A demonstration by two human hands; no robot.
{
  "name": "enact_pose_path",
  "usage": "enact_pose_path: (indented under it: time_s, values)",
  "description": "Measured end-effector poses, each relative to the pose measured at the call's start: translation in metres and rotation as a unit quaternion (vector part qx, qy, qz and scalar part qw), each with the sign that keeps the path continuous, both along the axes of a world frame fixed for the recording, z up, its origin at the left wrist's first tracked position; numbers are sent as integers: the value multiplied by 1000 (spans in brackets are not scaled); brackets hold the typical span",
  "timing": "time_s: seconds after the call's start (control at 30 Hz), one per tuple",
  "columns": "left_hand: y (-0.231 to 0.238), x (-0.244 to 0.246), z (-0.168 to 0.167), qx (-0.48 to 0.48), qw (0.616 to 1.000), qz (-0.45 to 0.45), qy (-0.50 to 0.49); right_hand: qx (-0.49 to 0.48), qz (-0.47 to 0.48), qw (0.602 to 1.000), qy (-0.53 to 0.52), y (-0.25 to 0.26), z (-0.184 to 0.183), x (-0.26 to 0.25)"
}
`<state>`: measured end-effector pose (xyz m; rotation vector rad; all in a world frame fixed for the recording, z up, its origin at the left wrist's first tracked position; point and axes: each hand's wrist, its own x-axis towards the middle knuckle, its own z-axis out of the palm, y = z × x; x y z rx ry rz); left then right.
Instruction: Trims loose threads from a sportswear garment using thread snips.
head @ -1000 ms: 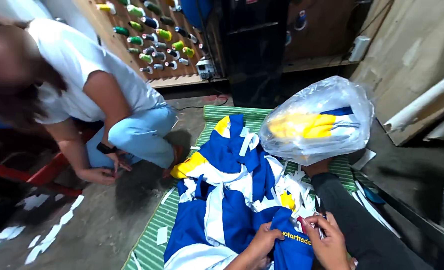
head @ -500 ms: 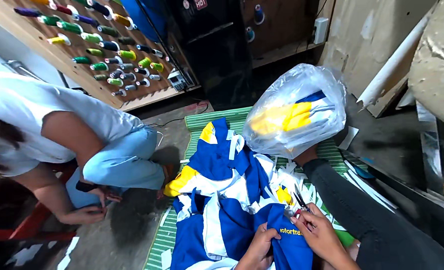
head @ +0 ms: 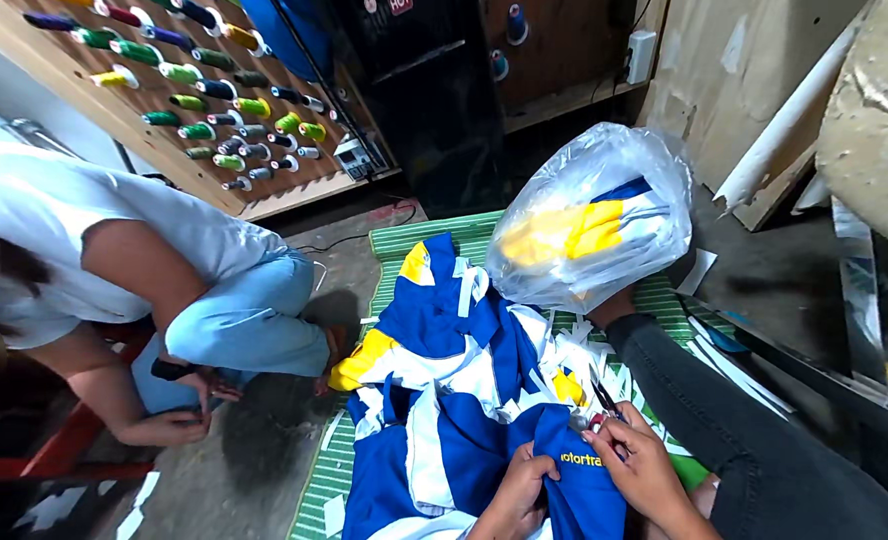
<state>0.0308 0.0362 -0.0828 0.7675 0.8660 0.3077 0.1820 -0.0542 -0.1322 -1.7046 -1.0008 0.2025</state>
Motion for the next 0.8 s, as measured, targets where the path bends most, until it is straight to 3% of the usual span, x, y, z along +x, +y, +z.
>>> enact_pose_path:
  time_s: [0.57, 0.8]
  values:
    - [6, -7, 11, 58, 997, -56, 22, 38, -14, 999, -14, 0, 4, 1]
    - [-2, -8, 22, 74, 993, -94, 20, -2, 7, 999, -52, -13, 33, 7]
